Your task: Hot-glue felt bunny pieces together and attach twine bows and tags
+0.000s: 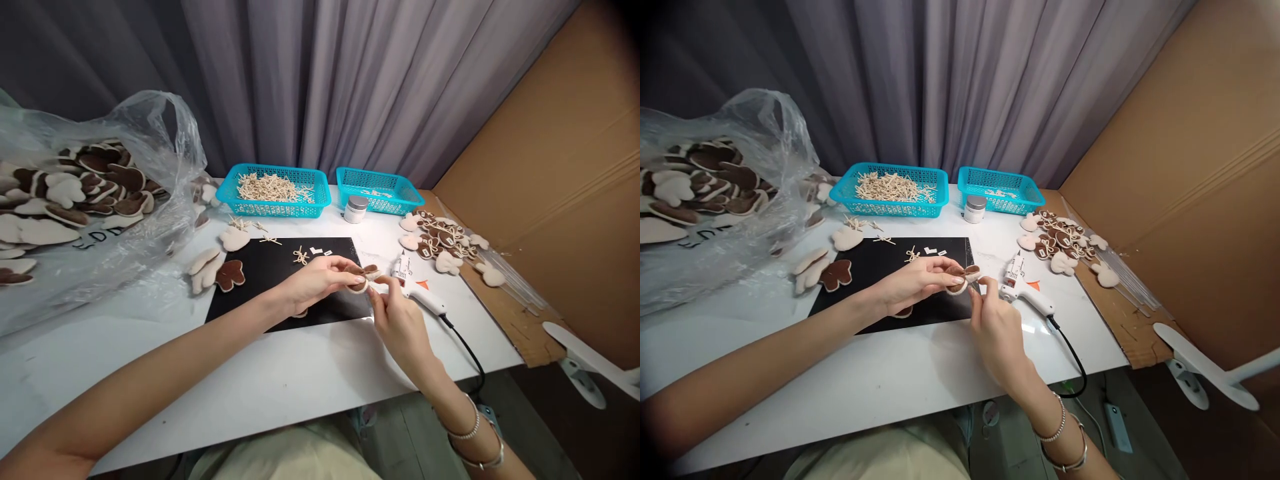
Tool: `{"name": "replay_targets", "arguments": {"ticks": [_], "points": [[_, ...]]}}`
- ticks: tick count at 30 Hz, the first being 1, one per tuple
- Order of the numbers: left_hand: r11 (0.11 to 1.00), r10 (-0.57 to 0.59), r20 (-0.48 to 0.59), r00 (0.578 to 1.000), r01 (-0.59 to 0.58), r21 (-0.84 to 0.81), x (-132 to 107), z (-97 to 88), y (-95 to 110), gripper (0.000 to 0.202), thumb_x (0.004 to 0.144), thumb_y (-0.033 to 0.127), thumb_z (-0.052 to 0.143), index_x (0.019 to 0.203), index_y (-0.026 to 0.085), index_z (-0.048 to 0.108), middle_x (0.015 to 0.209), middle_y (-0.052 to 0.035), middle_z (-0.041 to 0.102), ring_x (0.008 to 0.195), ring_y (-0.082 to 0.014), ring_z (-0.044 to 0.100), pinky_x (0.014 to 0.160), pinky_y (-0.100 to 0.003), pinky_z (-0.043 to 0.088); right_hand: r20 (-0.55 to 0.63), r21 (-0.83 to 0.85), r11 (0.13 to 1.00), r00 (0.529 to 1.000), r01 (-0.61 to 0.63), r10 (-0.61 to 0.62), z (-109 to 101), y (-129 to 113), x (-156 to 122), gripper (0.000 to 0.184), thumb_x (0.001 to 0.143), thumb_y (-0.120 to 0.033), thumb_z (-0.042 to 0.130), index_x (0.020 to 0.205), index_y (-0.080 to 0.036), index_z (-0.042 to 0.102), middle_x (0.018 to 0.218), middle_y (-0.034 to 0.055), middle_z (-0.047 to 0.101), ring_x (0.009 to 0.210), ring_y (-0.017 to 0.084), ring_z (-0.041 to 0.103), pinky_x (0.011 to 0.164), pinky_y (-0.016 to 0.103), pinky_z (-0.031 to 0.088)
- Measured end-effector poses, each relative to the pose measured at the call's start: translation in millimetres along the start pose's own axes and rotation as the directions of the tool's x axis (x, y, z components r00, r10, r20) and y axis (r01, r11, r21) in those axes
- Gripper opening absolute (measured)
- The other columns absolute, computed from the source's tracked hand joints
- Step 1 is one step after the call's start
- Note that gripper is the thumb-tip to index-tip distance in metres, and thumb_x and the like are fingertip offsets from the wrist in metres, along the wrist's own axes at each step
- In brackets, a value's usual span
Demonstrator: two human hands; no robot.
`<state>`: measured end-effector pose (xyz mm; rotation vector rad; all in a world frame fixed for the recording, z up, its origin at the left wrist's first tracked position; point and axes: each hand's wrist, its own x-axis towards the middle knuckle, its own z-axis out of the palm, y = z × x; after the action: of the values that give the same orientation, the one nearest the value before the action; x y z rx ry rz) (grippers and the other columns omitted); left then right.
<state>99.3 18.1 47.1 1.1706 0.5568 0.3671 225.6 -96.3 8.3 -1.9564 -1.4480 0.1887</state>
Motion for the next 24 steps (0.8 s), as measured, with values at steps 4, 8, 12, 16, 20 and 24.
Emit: {"name": "replay_targets", "arguments": {"ticks": [4, 8, 12, 16, 20, 24], "points": [[0.997, 0.048, 0.005, 0.999, -0.048, 0.064, 1, -0.1, -3, 0.015, 0.069, 0.013, 0.066, 0.083, 0.010, 0.063, 0.078, -0.0036, 0.064, 0.075, -0.0111, 0.058, 0.081, -0.028, 0.042, -0.049, -0.223, 0.956, 0.977, 0.189, -0.205, -4, 0, -6, 0.024, 0.091, -0.023, 0.033, 0.075, -0.018, 0.049, 0.046, -0.0021, 0.047, 0.038, 0.012, 0.039, 0.043, 0.023, 0.019], [0.972, 0.113, -0.019, 0.993, -0.106, 0.210, 2, -0.9, -11, 0.015, 0.070, 0.017, 0.064, 0.084, 0.013, 0.061, 0.078, -0.0035, 0.065, 0.075, -0.0129, 0.060, 0.077, -0.029, 0.044, -0.072, -0.275, 0.892, 0.918, 0.359, -0.391, -5, 2, -7, 0.024, 0.080, -0.007, 0.038, 0.061, -0.019, 0.047, 0.042, -0.0032, 0.046, 0.037, 0.010, 0.035, 0.043, 0.023, 0.018], [0.918, 0.163, -0.069, 0.984, -0.125, 0.376, 0, 2.4, -16, 0.018, 0.066, 0.018, 0.065, 0.082, 0.016, 0.056, 0.078, -0.0021, 0.066, 0.075, -0.0152, 0.062, 0.071, -0.029, 0.047, -0.058, -0.261, 0.854, 0.876, 0.450, -0.479, -4, 0, -8, 0.028, 0.066, 0.001, 0.035, 0.069, -0.018, 0.054, 0.044, -0.0039, 0.047, 0.039, 0.010, 0.034, 0.044, 0.023, 0.019], [0.818, 0.269, -0.093, 0.959, -0.176, 0.548, -5, 7.0, -18, 0.018, 0.067, 0.021, 0.065, 0.082, 0.019, 0.056, 0.074, 0.0009, 0.064, 0.070, -0.0144, 0.060, 0.064, -0.026, 0.046, -0.059, -0.303, 0.821, 0.851, 0.483, -0.522, -9, 0, -5, 0.028, 0.063, 0.002, 0.036, 0.069, -0.018, 0.054, 0.044, -0.0048, 0.043, 0.040, 0.010, 0.030, 0.044, 0.023, 0.018], [0.715, 0.355, -0.077, 0.932, -0.217, 0.664, -7, 9.1, -17, 0.014, 0.069, 0.024, 0.062, 0.082, 0.020, 0.058, 0.072, 0.0023, 0.061, 0.065, -0.0126, 0.057, 0.060, -0.023, 0.045, 0.031, -0.432, 0.677, 0.760, 0.596, -0.649, -23, 2, 5, 0.025, 0.067, 0.002, 0.037, 0.067, -0.018, 0.053, 0.050, -0.0023, 0.045, 0.046, 0.011, 0.033, 0.047, 0.024, 0.018], [0.685, 0.359, -0.049, 0.932, -0.228, 0.692, -5, 7.4, -14, 0.015, 0.069, 0.024, 0.062, 0.082, 0.020, 0.057, 0.071, 0.0024, 0.060, 0.064, -0.0124, 0.056, 0.061, -0.024, 0.045, 0.048, -0.493, 0.602, 0.711, 0.628, -0.702, -30, 9, 28, 0.026, 0.065, 0.002, 0.037, 0.066, -0.018, 0.053, 0.050, -0.0024, 0.043, 0.048, 0.011, 0.032, 0.048, 0.025, 0.017]]}}
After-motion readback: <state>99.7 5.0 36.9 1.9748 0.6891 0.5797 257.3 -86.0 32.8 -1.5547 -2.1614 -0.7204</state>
